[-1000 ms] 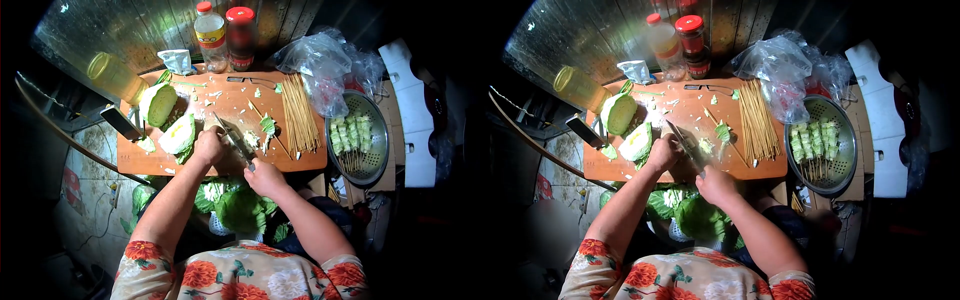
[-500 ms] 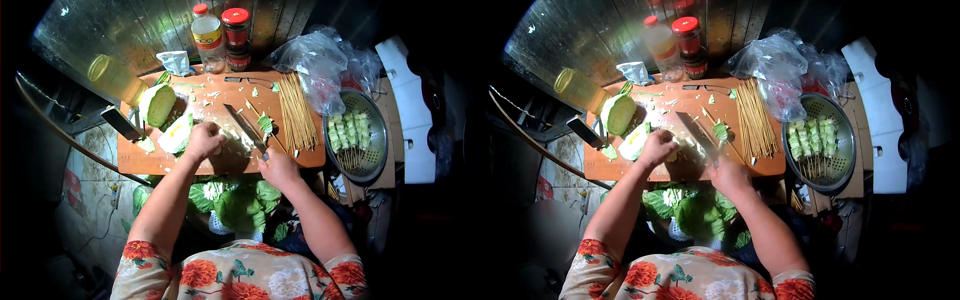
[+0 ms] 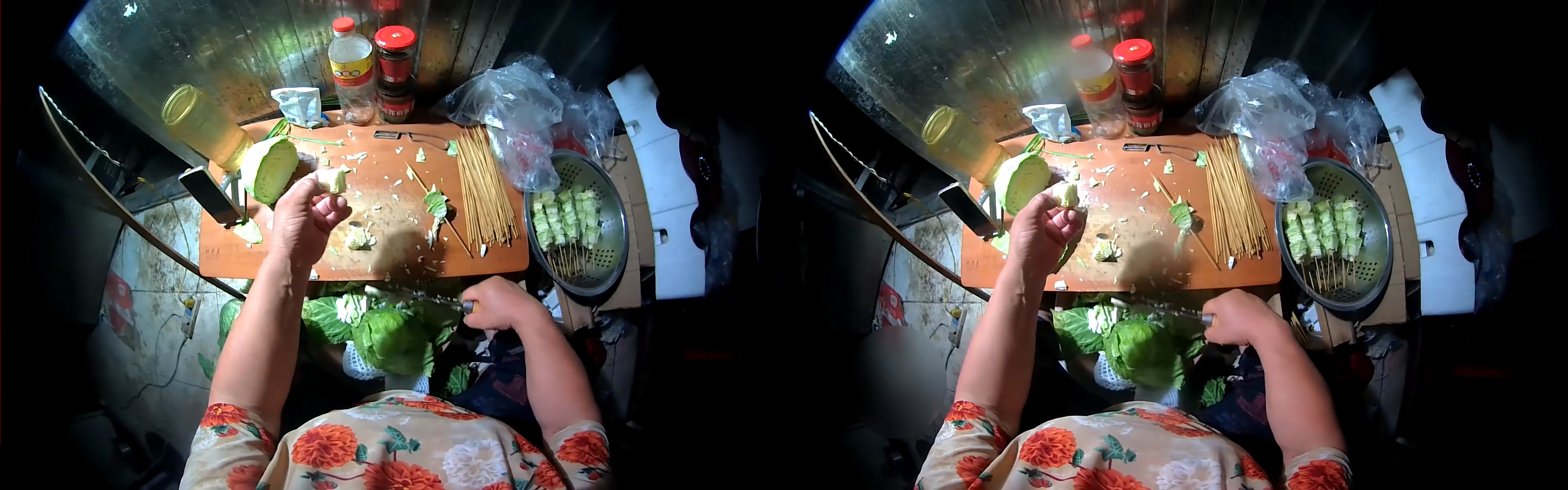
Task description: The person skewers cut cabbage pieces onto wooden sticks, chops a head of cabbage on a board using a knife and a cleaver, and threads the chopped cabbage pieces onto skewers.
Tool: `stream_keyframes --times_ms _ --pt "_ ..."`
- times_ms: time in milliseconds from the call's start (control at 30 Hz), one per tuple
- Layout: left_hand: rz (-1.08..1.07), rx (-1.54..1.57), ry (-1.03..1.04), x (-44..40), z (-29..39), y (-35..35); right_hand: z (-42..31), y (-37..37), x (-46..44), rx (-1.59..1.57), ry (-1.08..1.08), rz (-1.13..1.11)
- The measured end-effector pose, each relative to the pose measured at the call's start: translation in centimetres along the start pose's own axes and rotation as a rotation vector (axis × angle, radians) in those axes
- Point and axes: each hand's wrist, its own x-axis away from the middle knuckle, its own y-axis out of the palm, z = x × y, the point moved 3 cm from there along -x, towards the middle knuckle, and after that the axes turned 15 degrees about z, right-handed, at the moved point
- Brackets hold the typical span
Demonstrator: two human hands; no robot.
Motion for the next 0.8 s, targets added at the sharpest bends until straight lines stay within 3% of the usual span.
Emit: stream_keyframes --times_ms 67,133,267,367,433,467,533,567,633,667,700,733,800 --pt "0.002 -0.001 -0.051 0.7 -0.1 0.4 -0.3 0.1 0.3 -0.057 0.048 -0.112" --pt "-0.02 0.015 -0.05 1.0 -0.5 0.6 0.1 1.8 -0.3 -0.055 -0.014 -0.082" --pt "-0.088 0.047 -0.075 2.1 -0.5 1.8 -2.0 6.2 -1.5 0.16 -0.315 -0.018" --pt "-0.145 -0.008 -0.047 2.3 -0.9 2.4 -2.6 11.5 -2.2 0.353 -0.289 -0.231" --pt "-0.148 -0.024 -0.052 2.9 -0.9 3.0 -3.2 12.3 -2.5 0.47 -0.23 -0.479" --pt "-0.147 -0.048 -0.054 3.1 -1.0 3.1 -3.1 11.5 -2.9 0.476 -0.223 -0.479" --pt "-0.168 -0.03 -0.056 3.1 -1.3 3.3 -3.3 9.7 -3.7 0.391 -0.201 -0.334" --pt "-0.172 -0.051 -0.053 3.3 -1.2 3.4 -2.9 8.7 -4.3 0.323 -0.177 0.001" --pt "-0.171 -0.069 -0.045 3.6 -1.4 3.5 -1.5 6.1 -6.3 0.156 -0.016 0.389" --pt "-0.178 -0.067 -0.041 3.7 -1.3 3.6 1.4 6.8 -8.1 -0.277 0.104 0.523" --pt "-0.159 -0.072 -0.055 3.8 -1.4 3.5 -0.5 3.5 -7.3 -0.222 0.039 0.621" --pt "-0.14 -0.079 -0.07 3.9 -1.5 3.4 1.1 3.5 -8.8 -0.32 0.17 0.672" --pt "-0.158 -0.086 -0.074 4.0 -1.4 3.4 2.5 3.2 -10.6 -0.446 0.115 0.862"
